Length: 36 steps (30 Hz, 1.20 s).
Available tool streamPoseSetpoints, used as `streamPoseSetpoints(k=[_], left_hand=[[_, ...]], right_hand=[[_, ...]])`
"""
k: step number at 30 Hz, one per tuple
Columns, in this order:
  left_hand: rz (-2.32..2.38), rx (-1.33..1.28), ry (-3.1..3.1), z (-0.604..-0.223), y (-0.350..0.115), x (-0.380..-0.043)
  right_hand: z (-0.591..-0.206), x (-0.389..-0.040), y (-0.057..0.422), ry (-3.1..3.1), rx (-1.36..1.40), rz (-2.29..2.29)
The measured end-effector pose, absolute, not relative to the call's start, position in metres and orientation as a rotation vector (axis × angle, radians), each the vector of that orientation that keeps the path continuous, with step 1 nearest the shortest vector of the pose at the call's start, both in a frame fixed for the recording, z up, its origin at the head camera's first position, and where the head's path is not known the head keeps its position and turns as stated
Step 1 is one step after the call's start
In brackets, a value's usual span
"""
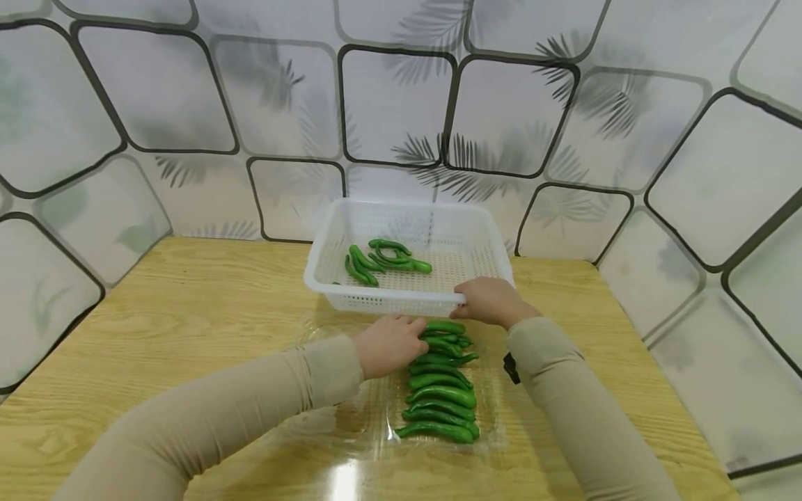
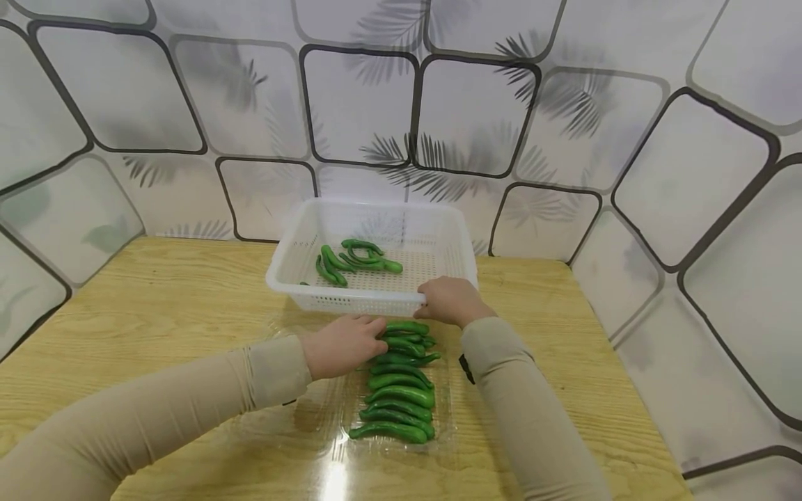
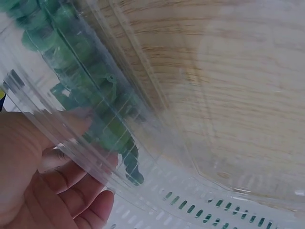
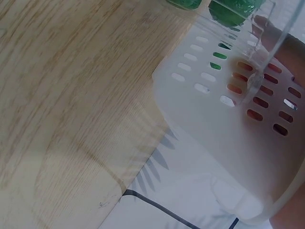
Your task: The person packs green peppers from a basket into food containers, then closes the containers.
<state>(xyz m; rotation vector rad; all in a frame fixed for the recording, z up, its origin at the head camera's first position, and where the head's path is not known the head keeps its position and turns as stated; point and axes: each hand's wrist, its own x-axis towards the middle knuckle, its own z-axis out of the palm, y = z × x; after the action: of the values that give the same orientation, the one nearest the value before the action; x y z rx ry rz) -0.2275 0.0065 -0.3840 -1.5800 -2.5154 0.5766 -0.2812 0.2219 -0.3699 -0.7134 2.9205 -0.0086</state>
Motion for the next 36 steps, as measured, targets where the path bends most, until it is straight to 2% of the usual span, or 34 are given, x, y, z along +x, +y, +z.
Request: streamPoseSetpoints(k=[8, 13, 19, 26, 36], left_hand=[[0.539, -1.592, -2.549, -0.377, 0.004, -0.229], [0.242, -1.554, -2.480, -0.363, -0.003, -0.240], [-0.135, -1.298, -2.555, -0.343, -0.024, -0.264], [-0.364, -0.980, -3.155, -0.339, -0.048, -0.301], [-0.223, -0.755, -3.556, -0.341, -0.053, -0.333]], right_hand=[[-0.370, -0.283, 0.222, 2.919, -0.716, -0.007], [-0.369, -0.282, 0.222, 2.916, -0.713, -0.009], [-0.367, -0.282, 0.222, 2.902, -0.703, -0.008], [-0.369, -0.284, 0.219, 2.884, -0.706, 0.012], [-0.372, -0.282, 0.223, 2.899, -0.726, 0.006]])
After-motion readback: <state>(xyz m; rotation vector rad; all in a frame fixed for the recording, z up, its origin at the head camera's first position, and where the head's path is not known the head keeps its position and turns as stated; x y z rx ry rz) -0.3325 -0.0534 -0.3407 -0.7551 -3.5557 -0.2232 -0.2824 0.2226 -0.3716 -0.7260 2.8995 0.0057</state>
